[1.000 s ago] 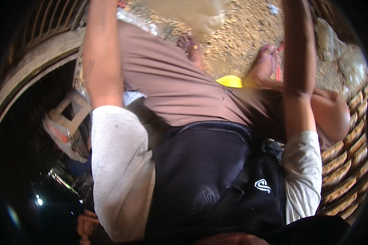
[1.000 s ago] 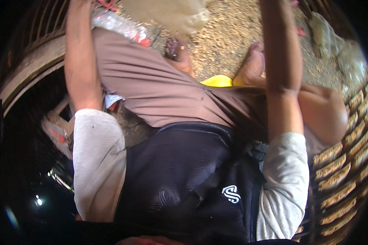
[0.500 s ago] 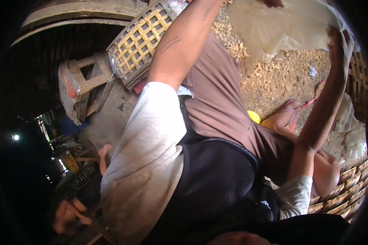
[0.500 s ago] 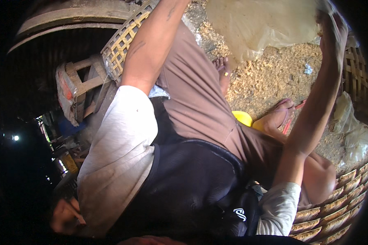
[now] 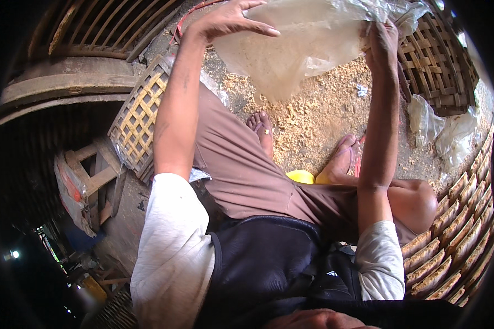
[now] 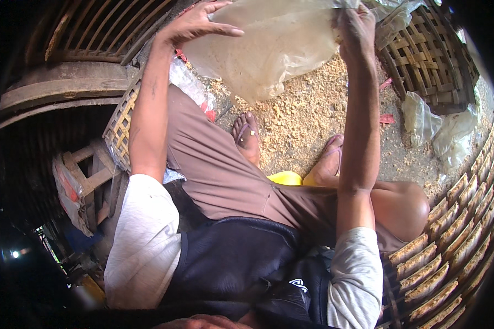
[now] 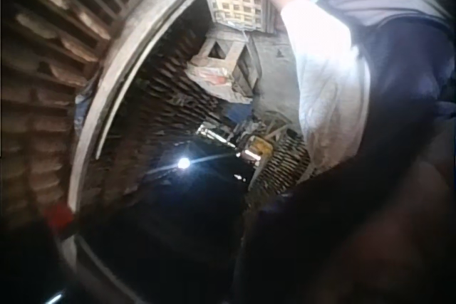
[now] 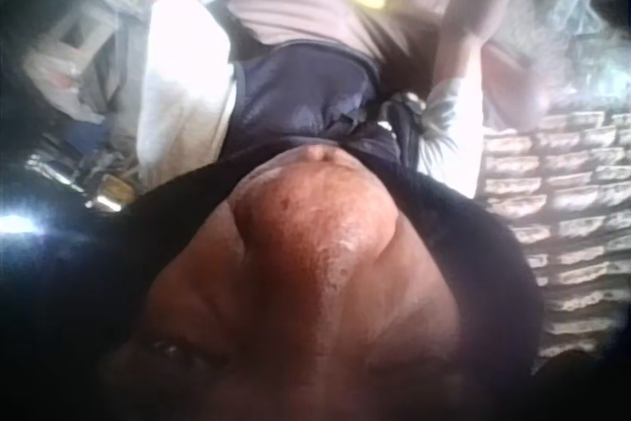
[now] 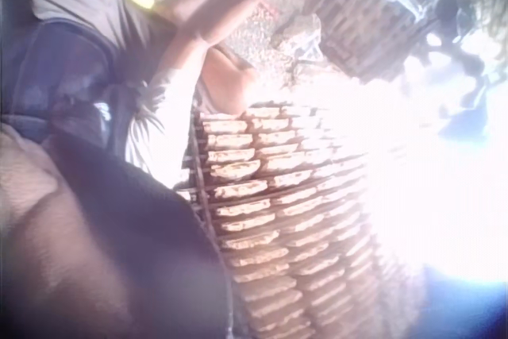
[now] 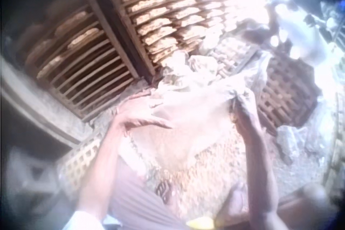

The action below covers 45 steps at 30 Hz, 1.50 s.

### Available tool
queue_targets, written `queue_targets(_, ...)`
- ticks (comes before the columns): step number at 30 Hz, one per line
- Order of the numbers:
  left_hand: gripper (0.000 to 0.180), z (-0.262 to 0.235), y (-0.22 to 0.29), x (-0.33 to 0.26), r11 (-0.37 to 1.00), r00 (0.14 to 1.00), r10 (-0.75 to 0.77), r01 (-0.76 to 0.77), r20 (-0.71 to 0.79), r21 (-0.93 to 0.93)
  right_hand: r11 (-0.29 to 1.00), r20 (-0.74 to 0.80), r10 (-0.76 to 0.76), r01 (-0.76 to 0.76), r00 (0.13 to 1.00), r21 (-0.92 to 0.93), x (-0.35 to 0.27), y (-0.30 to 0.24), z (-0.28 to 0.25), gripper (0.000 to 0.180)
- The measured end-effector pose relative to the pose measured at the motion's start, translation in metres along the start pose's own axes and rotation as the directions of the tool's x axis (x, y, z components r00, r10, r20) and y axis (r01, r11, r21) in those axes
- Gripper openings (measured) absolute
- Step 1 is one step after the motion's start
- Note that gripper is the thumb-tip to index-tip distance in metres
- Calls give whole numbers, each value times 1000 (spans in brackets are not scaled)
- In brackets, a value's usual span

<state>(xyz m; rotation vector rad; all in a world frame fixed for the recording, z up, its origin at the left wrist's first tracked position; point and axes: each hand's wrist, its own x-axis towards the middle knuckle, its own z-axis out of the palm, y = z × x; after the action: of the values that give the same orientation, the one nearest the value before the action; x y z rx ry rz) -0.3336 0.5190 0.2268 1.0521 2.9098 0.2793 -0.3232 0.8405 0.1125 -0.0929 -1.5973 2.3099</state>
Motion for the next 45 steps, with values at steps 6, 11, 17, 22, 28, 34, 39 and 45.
queue_targets(6, 43, 38, -97, 11, 594, 987, 86, 61, 139, -802, 949, 123, -47, 82, 991, -303, -4, -1, 17, 33)
queue_targets(11, 47, 54, -75, 4, 193, 988, 151, 0, 29, -981, 506, 17, -320, 186, 947, -842, -30, -52, 46, 58)
queue_targets(17, 42, 42, -12, 11, 194, 980, 196, 0, 39, -981, -96, 636, -478, 684, 606, -724, -47, -34, 77, 60)
queue_targets(22, 26, 25, 15, 8, 680, 972, 48, 136, 229, -720, 637, 467, -154, 449, 871, -627, -42, -14, 60, 26)
queue_targets(28, 29, 26, -16, 3, 532, 977, 26, 167, 213, -830, 440, 487, -200, 522, 850, -731, -29, -45, 44, 43)
queue_targets(34, 25, 23, -4, 8, 526, 960, 8, 233, 279, -818, 569, 474, 143, 320, 869, -758, -35, -46, 65, 56)
queue_targets(39, 26, 20, -5, 3, 455, 961, 73, 205, 265, -867, 569, 536, -118, 499, 836, -653, -48, -50, 67, 63)
queue_targets(45, 27, 17, 2, 8, 529, 937, 55, 265, 344, -806, 599, 623, -13, 505, 782, -621, -49, -23, 69, 33)
